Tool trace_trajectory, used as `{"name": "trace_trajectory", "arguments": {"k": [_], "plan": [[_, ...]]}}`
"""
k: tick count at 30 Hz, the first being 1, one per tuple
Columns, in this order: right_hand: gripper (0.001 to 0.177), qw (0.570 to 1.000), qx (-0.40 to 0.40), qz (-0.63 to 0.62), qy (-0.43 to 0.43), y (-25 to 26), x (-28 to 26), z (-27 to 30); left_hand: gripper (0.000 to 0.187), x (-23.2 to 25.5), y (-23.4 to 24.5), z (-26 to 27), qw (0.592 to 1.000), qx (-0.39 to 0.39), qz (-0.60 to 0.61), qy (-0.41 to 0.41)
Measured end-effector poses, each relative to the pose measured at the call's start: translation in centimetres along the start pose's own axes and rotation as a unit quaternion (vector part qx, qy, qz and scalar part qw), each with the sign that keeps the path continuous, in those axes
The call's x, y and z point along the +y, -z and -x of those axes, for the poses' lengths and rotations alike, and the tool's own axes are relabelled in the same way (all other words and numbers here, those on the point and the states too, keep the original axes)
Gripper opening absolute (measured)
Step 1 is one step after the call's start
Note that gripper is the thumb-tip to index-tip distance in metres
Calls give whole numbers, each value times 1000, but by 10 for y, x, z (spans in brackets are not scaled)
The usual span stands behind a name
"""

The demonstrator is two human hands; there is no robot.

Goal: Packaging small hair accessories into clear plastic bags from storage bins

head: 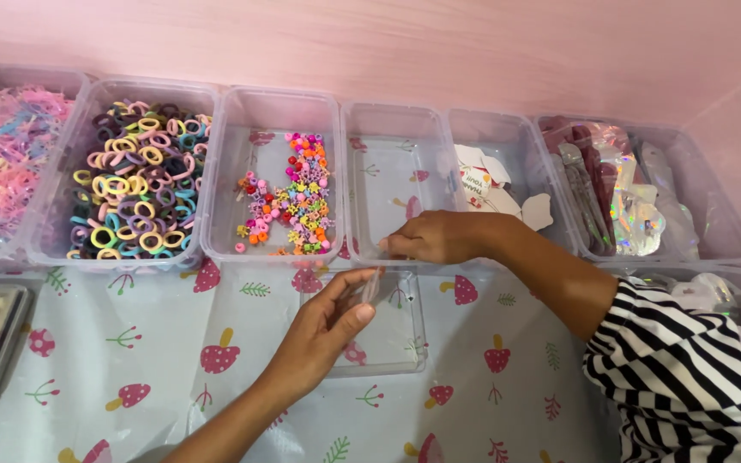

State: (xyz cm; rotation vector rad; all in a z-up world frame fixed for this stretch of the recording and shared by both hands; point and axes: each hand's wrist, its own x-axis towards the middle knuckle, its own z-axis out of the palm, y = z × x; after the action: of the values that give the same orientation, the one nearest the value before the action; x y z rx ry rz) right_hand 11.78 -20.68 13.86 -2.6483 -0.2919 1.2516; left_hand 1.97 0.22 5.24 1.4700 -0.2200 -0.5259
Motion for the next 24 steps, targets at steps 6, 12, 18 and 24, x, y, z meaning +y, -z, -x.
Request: {"name": "trace_trajectory", "arguments": {"k": [6,12,18,24], "plan": [[46,984,61,-53,160,-20,36,-47,53,0,-1,1,1000,6,15,23],[54,947,171,-131,237,-33,27,-46,54,0,-1,1,1000,2,20,-6],[50,906,300,-199,225,-32,25,-24,45,-19,5,-11,984,-30,98,-143],[36,918,227,-282,163,-37,-21,41,50,-29,2,-13,985,3,119,-128]]}}
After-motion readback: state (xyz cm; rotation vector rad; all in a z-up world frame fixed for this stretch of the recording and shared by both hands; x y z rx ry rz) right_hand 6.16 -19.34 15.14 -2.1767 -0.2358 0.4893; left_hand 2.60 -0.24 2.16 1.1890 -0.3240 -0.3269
